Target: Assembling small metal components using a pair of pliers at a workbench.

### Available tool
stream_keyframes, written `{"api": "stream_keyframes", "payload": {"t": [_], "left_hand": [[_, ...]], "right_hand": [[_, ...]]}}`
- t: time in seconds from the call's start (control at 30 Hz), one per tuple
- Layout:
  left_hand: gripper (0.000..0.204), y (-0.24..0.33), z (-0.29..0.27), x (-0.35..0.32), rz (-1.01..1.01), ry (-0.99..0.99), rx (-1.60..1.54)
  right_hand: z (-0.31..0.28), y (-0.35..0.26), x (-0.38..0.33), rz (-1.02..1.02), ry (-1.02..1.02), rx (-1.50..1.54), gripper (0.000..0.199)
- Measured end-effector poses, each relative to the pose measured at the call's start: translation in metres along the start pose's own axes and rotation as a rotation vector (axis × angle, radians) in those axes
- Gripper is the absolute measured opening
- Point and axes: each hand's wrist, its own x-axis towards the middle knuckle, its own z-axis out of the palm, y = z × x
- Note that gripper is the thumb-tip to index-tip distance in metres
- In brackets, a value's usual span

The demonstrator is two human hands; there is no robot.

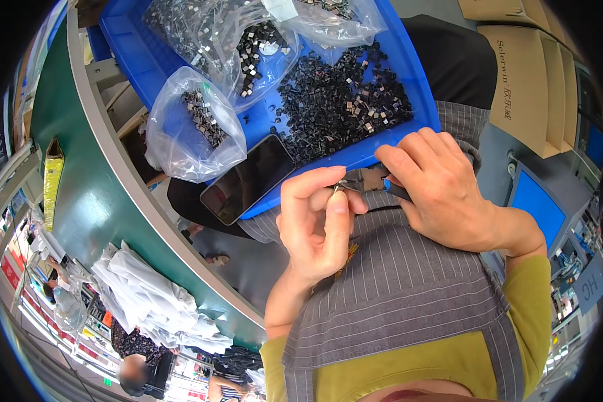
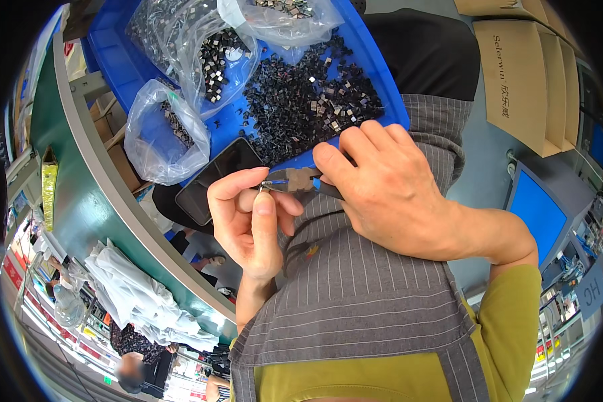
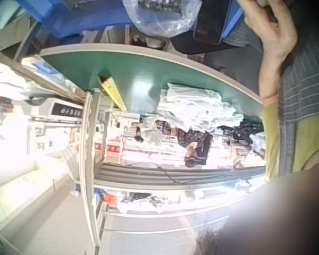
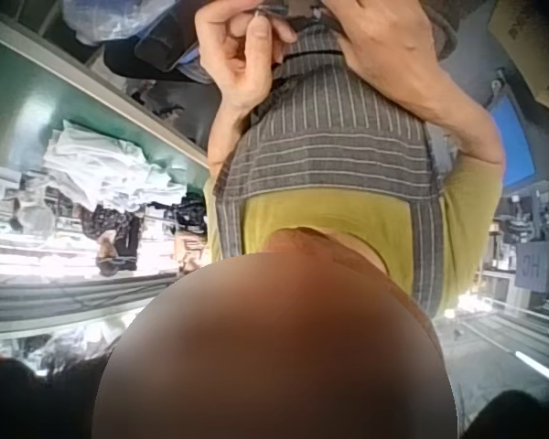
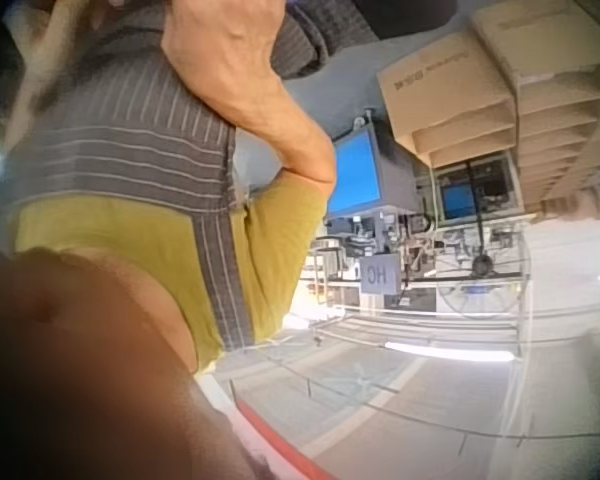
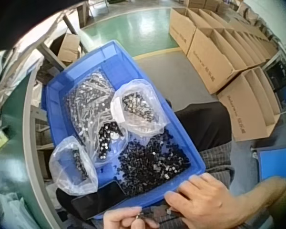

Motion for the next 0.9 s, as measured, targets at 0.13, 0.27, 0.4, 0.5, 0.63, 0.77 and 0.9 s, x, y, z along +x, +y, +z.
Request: {"api": "stream_keyframes", "payload": {"t": [0.13, 0.27, 0.4, 0.5, 0.63, 0.77, 0.9], "left_hand": [[0.023, -0.005, -0.002, 0.001, 0.048, -0.021, 0.097], [0.025, -0.006, -0.007, 0.002, 0.014, -0.042, 0.018], [0.038, -0.014, -0.011, 0.005, -0.043, -0.12, -0.304], [0.048, -0.015, -0.018, 0.007, -0.032, -0.204, -0.295], [0.05, -0.016, -0.02, 0.009, 0.017, -0.268, -0.242], [0.049, -0.01, -0.02, 0.011, -0.002, -0.278, -0.197], [0.052, -0.004, -0.015, 0.012, -0.108, -0.229, -0.152]], "right_hand": [[0.003, -0.001, 0.0, -0.007, 0.019, -0.019, 0.02], [0.001, 0.002, -0.002, 0.019, -0.115, 0.255, 0.02], [-0.01, 0.004, 0.005, 0.105, -0.395, 0.63, 0.02], [-0.016, 0.005, 0.009, 0.128, -0.56, 0.695, 0.022], [-0.018, 0.007, 0.012, 0.113, -0.6, 0.718, 0.024], [-0.015, 0.011, 0.01, 0.113, -0.639, 0.77, 0.03], [-0.014, 0.014, 0.01, 0.116, -0.656, 0.802, 0.035]]}}
